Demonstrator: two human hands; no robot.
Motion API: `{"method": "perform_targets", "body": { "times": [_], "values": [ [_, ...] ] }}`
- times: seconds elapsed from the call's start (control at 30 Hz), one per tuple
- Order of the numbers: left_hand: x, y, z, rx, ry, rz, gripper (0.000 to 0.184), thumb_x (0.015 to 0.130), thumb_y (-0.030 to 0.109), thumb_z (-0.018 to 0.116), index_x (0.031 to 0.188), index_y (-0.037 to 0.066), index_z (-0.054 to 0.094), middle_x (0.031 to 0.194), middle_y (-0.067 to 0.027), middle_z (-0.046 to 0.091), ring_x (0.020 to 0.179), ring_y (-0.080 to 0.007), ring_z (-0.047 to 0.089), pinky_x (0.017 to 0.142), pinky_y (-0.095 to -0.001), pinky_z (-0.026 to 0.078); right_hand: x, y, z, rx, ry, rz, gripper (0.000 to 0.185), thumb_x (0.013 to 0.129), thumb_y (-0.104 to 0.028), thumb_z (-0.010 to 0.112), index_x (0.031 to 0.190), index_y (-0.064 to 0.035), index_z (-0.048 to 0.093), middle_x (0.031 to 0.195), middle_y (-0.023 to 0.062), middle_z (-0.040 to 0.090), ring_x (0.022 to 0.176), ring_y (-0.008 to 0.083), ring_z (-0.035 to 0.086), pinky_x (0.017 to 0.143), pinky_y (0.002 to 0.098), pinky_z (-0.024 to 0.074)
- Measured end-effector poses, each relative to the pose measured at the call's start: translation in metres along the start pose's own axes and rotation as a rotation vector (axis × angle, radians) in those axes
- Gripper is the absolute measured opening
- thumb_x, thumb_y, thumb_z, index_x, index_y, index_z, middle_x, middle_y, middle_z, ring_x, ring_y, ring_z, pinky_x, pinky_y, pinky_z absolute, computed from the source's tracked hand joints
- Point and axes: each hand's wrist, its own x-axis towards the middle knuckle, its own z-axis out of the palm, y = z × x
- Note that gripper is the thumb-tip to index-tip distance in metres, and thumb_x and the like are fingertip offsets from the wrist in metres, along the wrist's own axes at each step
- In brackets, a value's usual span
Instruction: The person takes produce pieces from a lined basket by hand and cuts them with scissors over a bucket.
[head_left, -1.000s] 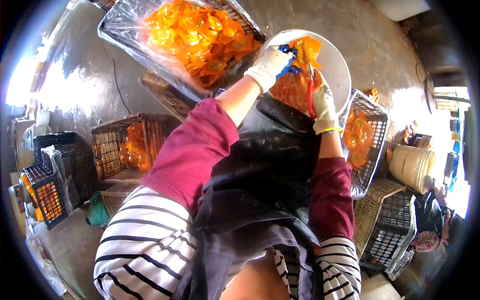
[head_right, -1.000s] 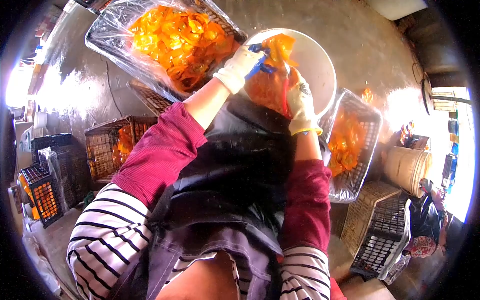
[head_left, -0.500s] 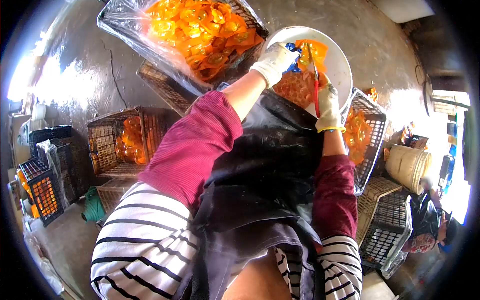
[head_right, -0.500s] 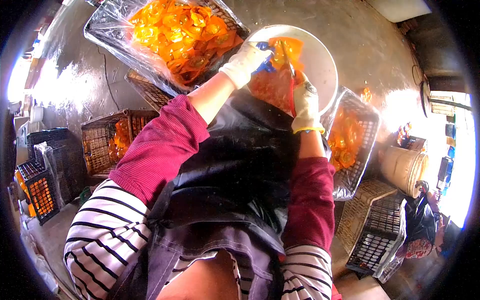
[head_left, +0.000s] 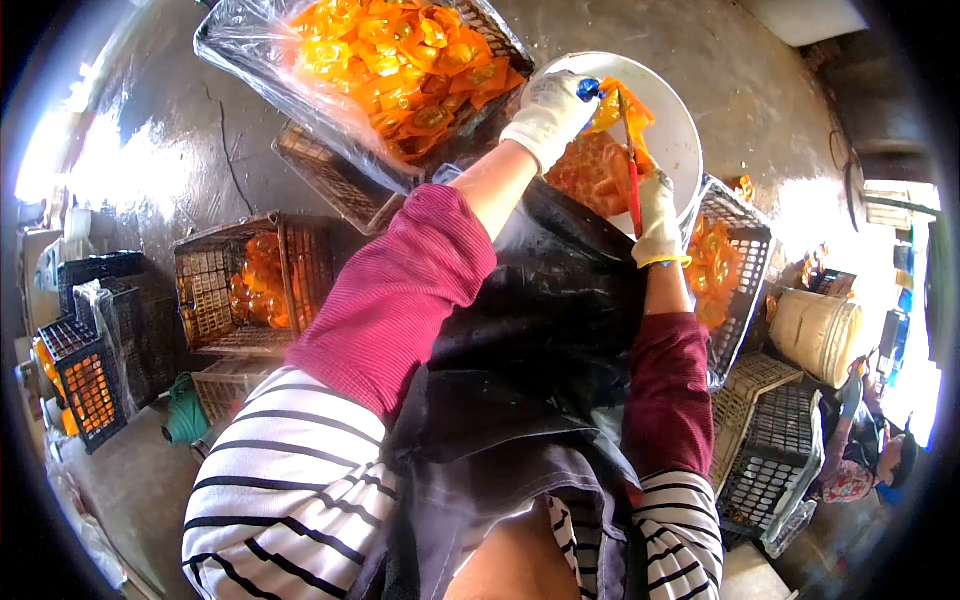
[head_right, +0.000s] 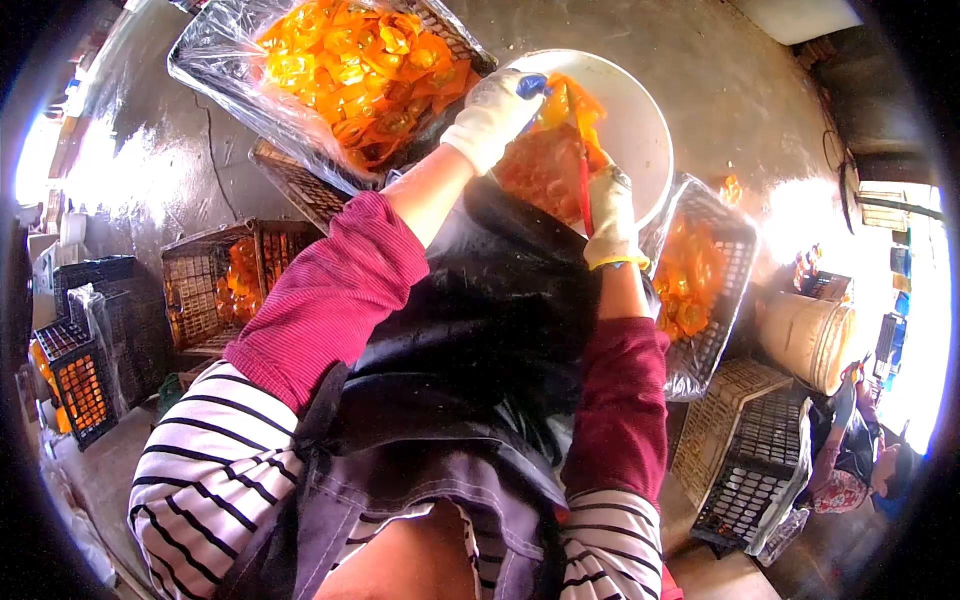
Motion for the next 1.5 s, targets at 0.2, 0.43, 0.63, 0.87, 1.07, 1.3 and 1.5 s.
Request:
{"method": "perform_targets", "body": {
  "times": [0.2, 0.43, 0.63, 0.87, 1.07, 1.3, 1.5],
  "values": [
    [0.014, -0.026, 0.038, -0.871, -0.227, -0.096, 0.057, 0.086, 0.049, 0.063, 0.118, 0.002, 0.06, 0.112, -0.0084, 0.065, 0.102, -0.0215, 0.059, 0.089, -0.03, 0.046, 0.011, 0.015, -0.003, 0.129, -0.082, -0.033, 0.039, 0.092, -0.028, 0.061, 0.12, -0.0021, 0.057, 0.077, 0.0089, 0.066, 0.051, 0.0157, 0.06, 0.047, 0.0263, 0.0485],
    [0.032, -0.041, 0.058, -0.441, -0.217, -0.078, 0.042, 0.088, 0.027, 0.065, 0.122, 0.004, 0.057, 0.116, -0.009, 0.063, 0.103, -0.0174, 0.057, 0.092, -0.0272, 0.045, 0.008, 0.009, -0.016, 0.108, -0.151, -0.006, 0.044, 0.092, -0.035, 0.061, 0.121, -0.0026, 0.057, 0.074, 0.0123, 0.068, 0.052, 0.0156, 0.061, 0.047, 0.0251, 0.0486],
    [0.027, -0.037, 0.059, -0.192, -0.177, 0.142, 0.047, 0.092, 0.049, 0.049, 0.111, 0.009, 0.062, 0.106, -0.0148, 0.067, 0.097, -0.0306, 0.062, 0.087, -0.0355, 0.046, 0.012, 0.01, -0.02, 0.18, -0.161, 0.052, 0.039, 0.092, -0.03, 0.06, 0.121, -0.0027, 0.057, 0.074, 0.0129, 0.068, 0.052, 0.0166, 0.061, 0.049, 0.0252, 0.0493],
    [0.016, -0.012, 0.041, -0.517, -0.119, 0.047, 0.05, 0.092, 0.043, 0.057, 0.123, 0.005, 0.057, 0.114, -0.012, 0.064, 0.106, -0.0222, 0.06, 0.093, -0.0309, 0.045, 0.045, 0.061, -0.036, 0.065, 0.03, -0.254, 0.033, 0.092, -0.026, 0.06, 0.116, -0.0033, 0.057, 0.092, 0.0143, 0.068, 0.062, 0.0182, 0.063, 0.051, 0.0273, 0.0474],
    [0.007, -0.054, -0.038, -1.12, -0.058, -0.109, 0.035, 0.098, 0.028, 0.048, 0.12, 0.002, 0.057, 0.113, -0.0109, 0.063, 0.101, -0.0214, 0.063, 0.089, -0.0303, 0.05, 0.035, 0.055, -0.086, 1.068, -0.407, -0.326, 0.063, 0.088, -0.047, 0.054, 0.133, -0.004, 0.042, 0.118, 0.0122, 0.059, 0.101, 0.0224, 0.057, 0.082, 0.0368, 0.0445],
    [0.017, -0.14, -0.136, 0.349, 0.527, -0.252, 0.058, 0.085, 0.042, 0.063, 0.129, 0.006, 0.051, 0.124, -0.015, 0.058, 0.114, -0.0288, 0.057, 0.097, -0.0348, 0.044, 0.011, 0.039, -0.081, 1.498, -0.327, -0.324, 0.072, 0.087, -0.044, 0.058, 0.14, 0.0009, 0.037, 0.142, 0.013, 0.043, 0.134, 0.0289, 0.035, 0.115, 0.0501, 0.0209],
    [0.075, -0.179, -0.132, 0.789, 0.191, -0.141, 0.083, 0.079, 0.057, 0.063, 0.142, 0.011, 0.035, 0.139, -0.0136, 0.046, 0.125, -0.0308, 0.047, 0.104, -0.0402, 0.038, 0.022, 0.013, -0.052, 1.176, -0.147, -0.27, 0.058, 0.096, -0.041, 0.047, 0.135, 0.0023, 0.042, 0.137, 0.012, 0.049, 0.127, 0.026, 0.045, 0.113, 0.0458, 0.026]
  ]
}}
